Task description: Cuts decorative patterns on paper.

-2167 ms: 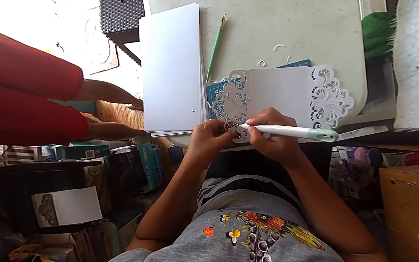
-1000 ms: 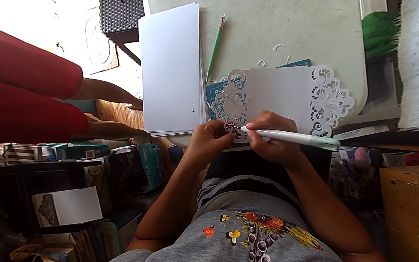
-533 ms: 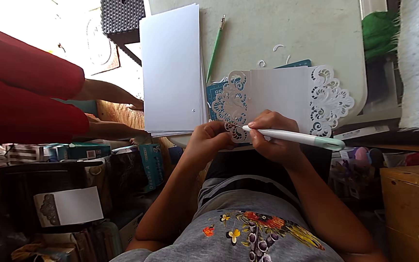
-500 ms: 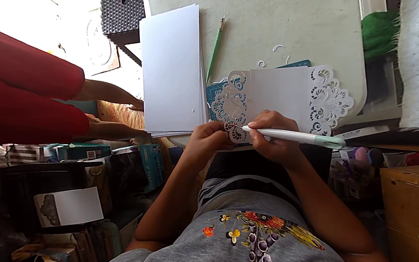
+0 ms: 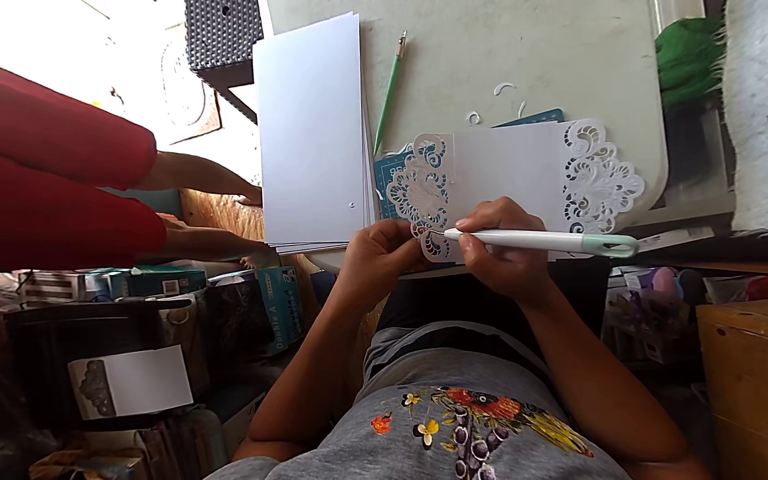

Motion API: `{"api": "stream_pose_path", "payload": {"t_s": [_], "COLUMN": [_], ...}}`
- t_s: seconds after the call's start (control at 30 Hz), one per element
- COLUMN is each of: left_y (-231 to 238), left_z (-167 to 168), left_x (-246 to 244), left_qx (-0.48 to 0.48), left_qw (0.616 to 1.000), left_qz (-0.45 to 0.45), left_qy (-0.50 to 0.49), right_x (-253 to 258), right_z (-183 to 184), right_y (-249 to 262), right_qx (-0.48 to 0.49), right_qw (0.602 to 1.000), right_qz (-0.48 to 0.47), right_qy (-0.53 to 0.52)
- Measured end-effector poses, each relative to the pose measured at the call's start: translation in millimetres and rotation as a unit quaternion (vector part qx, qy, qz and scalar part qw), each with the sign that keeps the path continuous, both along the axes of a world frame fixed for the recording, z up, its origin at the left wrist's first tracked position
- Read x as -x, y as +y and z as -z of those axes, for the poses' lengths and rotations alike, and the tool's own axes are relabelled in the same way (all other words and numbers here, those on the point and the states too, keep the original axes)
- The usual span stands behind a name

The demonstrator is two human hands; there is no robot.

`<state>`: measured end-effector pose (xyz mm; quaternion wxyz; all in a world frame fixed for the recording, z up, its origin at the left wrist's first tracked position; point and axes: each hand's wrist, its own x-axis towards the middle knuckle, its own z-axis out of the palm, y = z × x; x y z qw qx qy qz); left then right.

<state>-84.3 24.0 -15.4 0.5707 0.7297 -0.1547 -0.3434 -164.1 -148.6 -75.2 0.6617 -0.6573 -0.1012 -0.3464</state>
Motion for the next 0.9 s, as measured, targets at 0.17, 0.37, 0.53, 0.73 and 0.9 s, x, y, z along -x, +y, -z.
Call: {"api": "stream_pose_path", "payload": {"t_s": [0.17, 0.37, 0.53, 0.73, 0.9], "left_y": [-3.6, -3.6, 0.8, 3.9, 4.0], "left_z": [1.3, 0.9, 1.3, 3.9, 4.7], "left_x": [1.5, 0.5, -2.9, -4.6, -4.1], "left_qx": [-0.02, -0.017, -0.012, 0.026, 0.034], "left_qw": [1.0, 0.999, 0.999, 0.999, 0.999], "left_qz": [-0.001, 0.01, 0.042, 0.043, 0.032], "left_qy": [-0.023, -0.026, -0.015, 0.006, 0.014], "right_x": [1.1, 0.3, 0.2, 0.2, 4.0], "right_z": [0.0, 0.4, 0.5, 0.5, -2.7], "right_y": [-1.4, -0.8, -0.5, 0.5, 1.6], "right_qx": [-0.012, -0.015, -0.01, -0.004, -0.013], "right_qw": [1.0, 1.0, 1.0, 1.0, 1.0], "right_qz": [0.006, 0.004, 0.009, 0.005, 0.008], "right_qy": [0.005, 0.0, 0.0, 0.0, 0.01]}}
